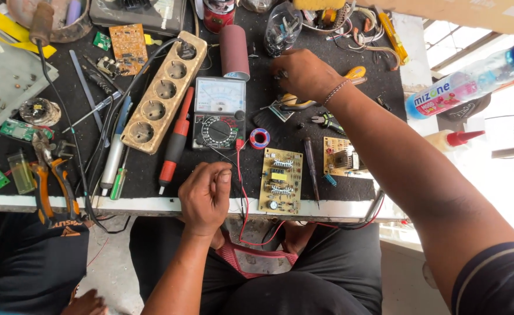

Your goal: The person handles a clear plastic container filled with small electronic components, picking out and placing items inside. They then pick up a yellow circuit board, inspect it, and place it on the table before picking up another board to examine its components.

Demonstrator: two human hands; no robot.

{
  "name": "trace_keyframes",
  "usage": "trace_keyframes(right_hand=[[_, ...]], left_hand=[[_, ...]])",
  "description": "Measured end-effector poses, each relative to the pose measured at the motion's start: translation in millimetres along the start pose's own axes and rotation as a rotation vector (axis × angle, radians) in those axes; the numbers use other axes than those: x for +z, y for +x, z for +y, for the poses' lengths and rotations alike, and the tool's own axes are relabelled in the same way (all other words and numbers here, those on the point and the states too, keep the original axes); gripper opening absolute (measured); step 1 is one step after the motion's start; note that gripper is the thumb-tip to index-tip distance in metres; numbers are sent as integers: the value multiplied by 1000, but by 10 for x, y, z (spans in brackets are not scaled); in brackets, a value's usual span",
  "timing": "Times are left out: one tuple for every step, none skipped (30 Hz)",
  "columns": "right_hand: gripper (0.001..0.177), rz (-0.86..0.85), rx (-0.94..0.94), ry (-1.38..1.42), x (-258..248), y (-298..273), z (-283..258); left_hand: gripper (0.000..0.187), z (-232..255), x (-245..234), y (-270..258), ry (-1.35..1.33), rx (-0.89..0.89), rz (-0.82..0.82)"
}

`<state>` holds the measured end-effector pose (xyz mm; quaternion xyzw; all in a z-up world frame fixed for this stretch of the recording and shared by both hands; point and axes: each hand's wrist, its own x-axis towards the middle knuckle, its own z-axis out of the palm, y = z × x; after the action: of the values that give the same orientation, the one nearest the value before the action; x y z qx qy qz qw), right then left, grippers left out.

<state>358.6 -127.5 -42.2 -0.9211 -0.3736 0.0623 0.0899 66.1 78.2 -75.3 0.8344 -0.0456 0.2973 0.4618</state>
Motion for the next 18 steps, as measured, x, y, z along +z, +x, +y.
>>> trace_keyframes(right_hand=[[40,5,4,-3,-122,-110,-79],[31,50,3,47,-243,-224,-158],[23,91,3,98,-354,-350,-244],[23,91,9,96,-412,-476,-234],[17,137,-33,125,-466,-605,-226],[12,182,-74,154,-521,-735,-219],[12,182,-69,150,-545,-854,-294],[14,74,0,107,-571,-975,-370],[18,-31,69,65,-595,-1093,-446],[18,-28,74,61,-540,-1100,-480],[23,-104,110,19,-480,-1117,-517],[30,-181,146,-23,-419,-1134,-553],[30,-178,149,-25,-353,-1138,-552],[30,-183,143,-87,-287,-1141,-553],[30,-190,136,-149,-225,-1129,-556],[30,-187,136,-151,-130,-1087,-463],[27,-154,112,-155,-16,-1049,-379],[24,-120,87,-158,97,-1008,-295]], left_hand=[[33,-2,-1,8,-4,6,-1],[34,-1,-1,14,4,20,6],[35,6,-2,5,10,30,11],[35,13,-8,13,4,32,9],[34,18,-11,17,1,31,7],[33,24,-14,20,-2,31,5],[33,-10,2,25,-9,34,3],[30,-41,19,29,-15,68,49],[27,-73,36,37,-21,104,95],[27,-84,42,42,-26,108,95],[27,-91,44,42,-14,110,93],[26,-97,47,41,-2,112,91],[26,-90,54,34,-4,116,91],[26,-84,59,28,-7,118,107],[26,-80,57,28,-8,120,124],[26,-85,60,45,-9,122,126],[26,-87,55,37,-3,127,117],[25,-92,51,30,3,131,109]])
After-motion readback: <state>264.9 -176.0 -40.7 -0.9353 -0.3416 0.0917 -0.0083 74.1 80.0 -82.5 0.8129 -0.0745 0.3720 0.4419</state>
